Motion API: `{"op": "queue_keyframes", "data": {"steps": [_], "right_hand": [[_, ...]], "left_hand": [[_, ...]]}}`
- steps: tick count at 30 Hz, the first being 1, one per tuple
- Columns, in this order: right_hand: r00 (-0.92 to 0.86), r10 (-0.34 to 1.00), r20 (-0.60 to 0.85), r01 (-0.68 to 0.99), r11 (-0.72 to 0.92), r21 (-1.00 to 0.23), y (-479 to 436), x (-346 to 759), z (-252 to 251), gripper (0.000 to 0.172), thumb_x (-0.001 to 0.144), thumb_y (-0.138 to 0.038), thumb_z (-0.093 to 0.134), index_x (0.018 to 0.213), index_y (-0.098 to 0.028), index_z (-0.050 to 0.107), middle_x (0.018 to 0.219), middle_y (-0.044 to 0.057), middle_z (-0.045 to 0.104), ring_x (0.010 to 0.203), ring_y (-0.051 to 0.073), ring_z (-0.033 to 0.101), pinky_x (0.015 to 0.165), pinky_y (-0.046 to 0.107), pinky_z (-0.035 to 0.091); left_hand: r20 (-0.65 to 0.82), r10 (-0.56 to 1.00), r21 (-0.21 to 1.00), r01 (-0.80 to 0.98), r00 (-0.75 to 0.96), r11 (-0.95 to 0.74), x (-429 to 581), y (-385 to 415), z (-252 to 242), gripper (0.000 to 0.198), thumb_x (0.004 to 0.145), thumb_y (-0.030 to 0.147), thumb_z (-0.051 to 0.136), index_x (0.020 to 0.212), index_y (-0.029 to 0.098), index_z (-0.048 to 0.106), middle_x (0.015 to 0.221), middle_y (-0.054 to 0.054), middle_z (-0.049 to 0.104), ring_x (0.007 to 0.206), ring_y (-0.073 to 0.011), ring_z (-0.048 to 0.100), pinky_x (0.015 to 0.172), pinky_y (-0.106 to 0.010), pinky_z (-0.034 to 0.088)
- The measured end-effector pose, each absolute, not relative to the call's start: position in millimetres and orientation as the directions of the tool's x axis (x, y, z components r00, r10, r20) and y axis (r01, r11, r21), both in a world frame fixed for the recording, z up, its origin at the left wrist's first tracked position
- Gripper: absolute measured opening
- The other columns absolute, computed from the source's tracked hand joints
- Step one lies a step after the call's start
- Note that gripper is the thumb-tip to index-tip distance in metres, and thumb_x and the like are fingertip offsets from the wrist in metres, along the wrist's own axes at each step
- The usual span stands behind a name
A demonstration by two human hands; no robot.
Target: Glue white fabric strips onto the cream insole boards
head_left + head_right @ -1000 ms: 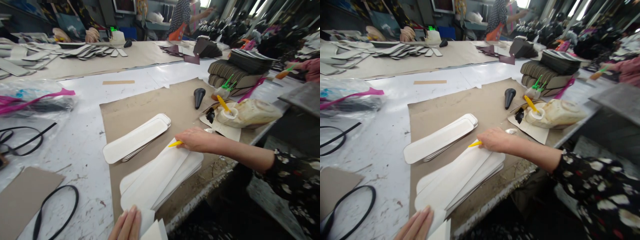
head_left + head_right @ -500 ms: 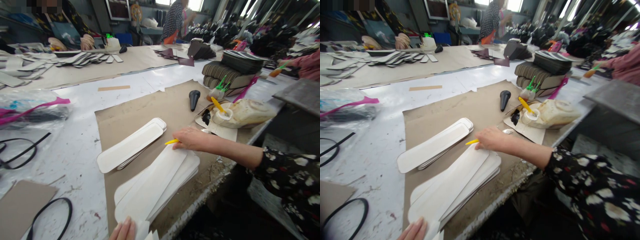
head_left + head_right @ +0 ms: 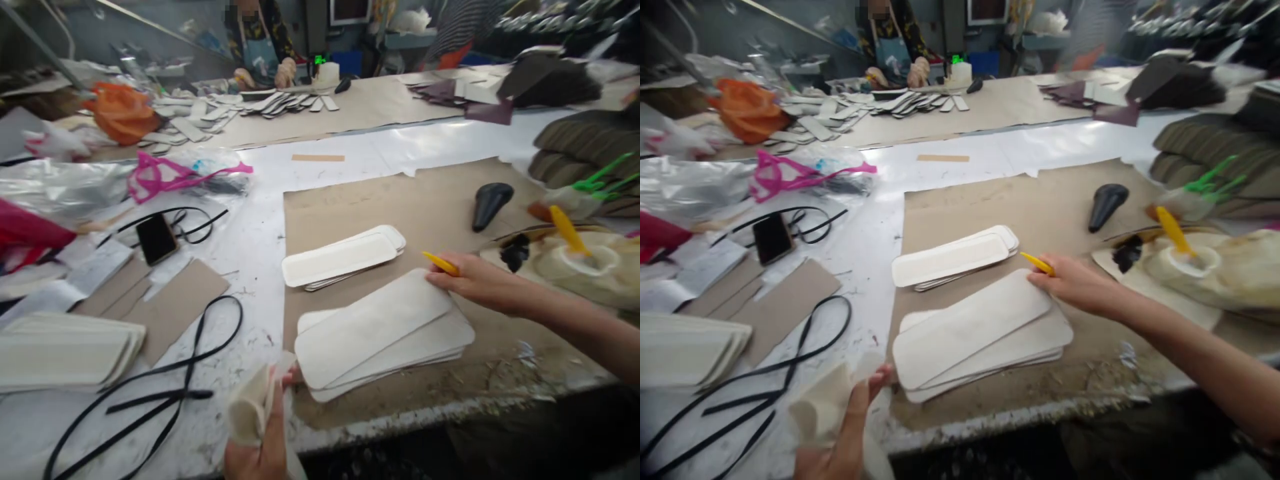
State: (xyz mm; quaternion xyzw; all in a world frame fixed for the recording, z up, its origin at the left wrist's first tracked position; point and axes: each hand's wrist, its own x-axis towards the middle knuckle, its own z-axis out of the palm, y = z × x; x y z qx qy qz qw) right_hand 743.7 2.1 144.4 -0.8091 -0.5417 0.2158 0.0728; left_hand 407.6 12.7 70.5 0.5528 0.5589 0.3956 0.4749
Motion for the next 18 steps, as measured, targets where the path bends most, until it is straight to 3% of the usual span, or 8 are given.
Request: {"op": "queue_keyframes", "data": {"steps": [3,5,6,10,18], "right_hand": [[0.324,0.910,-0.259,0.791,-0.410,-0.453,-1.3,740.2,151.7,0.029,0.078,-0.046,0.041,0.069,-0.020,0.044,0.061,-0.001,0.045,0.056,0.014,0.044,0.055,0.027,0.035],[0.312,0.907,-0.282,0.734,-0.419,-0.534,-5.9,736.0,155.7,0.033,0.080,-0.051,0.038,0.071,-0.020,0.045,0.060,-0.003,0.041,0.053,0.012,0.039,0.051,0.025,0.032],[0.314,0.905,-0.289,0.708,-0.425,-0.564,-8.4,733.5,157.5,0.035,0.080,-0.054,0.038,0.072,-0.020,0.045,0.060,-0.003,0.039,0.053,0.012,0.037,0.050,0.025,0.031],[0.327,0.902,-0.282,0.660,-0.432,-0.615,-17.0,724.8,163.1,0.042,0.077,-0.061,0.039,0.071,-0.020,0.045,0.058,-0.004,0.036,0.052,0.012,0.033,0.048,0.024,0.030],[0.337,0.906,-0.255,0.615,-0.417,-0.669,-31.4,706.2,167.9,0.045,0.073,-0.065,0.044,0.069,-0.021,0.046,0.055,-0.004,0.037,0.049,0.012,0.034,0.045,0.023,0.030]], "left_hand": [[-0.432,0.902,0.896,-0.117,-0.007,0.428,413.9,22.2,78.1,0.032,0.074,0.045,0.065,0.070,0.014,0.058,0.057,0.000,0.058,0.054,-0.0107,0.055,0.055,-0.022,0.049],[-0.566,0.820,0.765,-0.319,0.081,0.559,416.6,27.7,82.0,0.034,0.063,0.039,0.076,0.071,0.013,0.056,0.053,0.005,0.048,0.045,-0.0043,0.041,0.044,-0.016,0.039],[-0.584,0.805,0.740,-0.338,0.105,0.581,417.2,29.4,83.1,0.037,0.059,0.036,0.080,0.076,0.012,0.057,0.054,0.006,0.048,0.044,-0.0029,0.038,0.041,-0.015,0.035],[-0.595,0.801,0.767,-0.250,0.065,0.591,415.4,31.4,80.4,0.052,0.049,0.034,0.084,0.086,0.009,0.058,0.061,0.003,0.054,0.045,-0.0031,0.039,0.039,-0.015,0.032],[-0.528,0.849,0.845,-0.096,0.018,0.527,412.2,22.5,80.0,0.047,0.048,0.040,0.082,0.071,0.010,0.054,0.047,0.007,0.047,0.040,-0.0022,0.031,0.037,-0.016,0.025]]}}
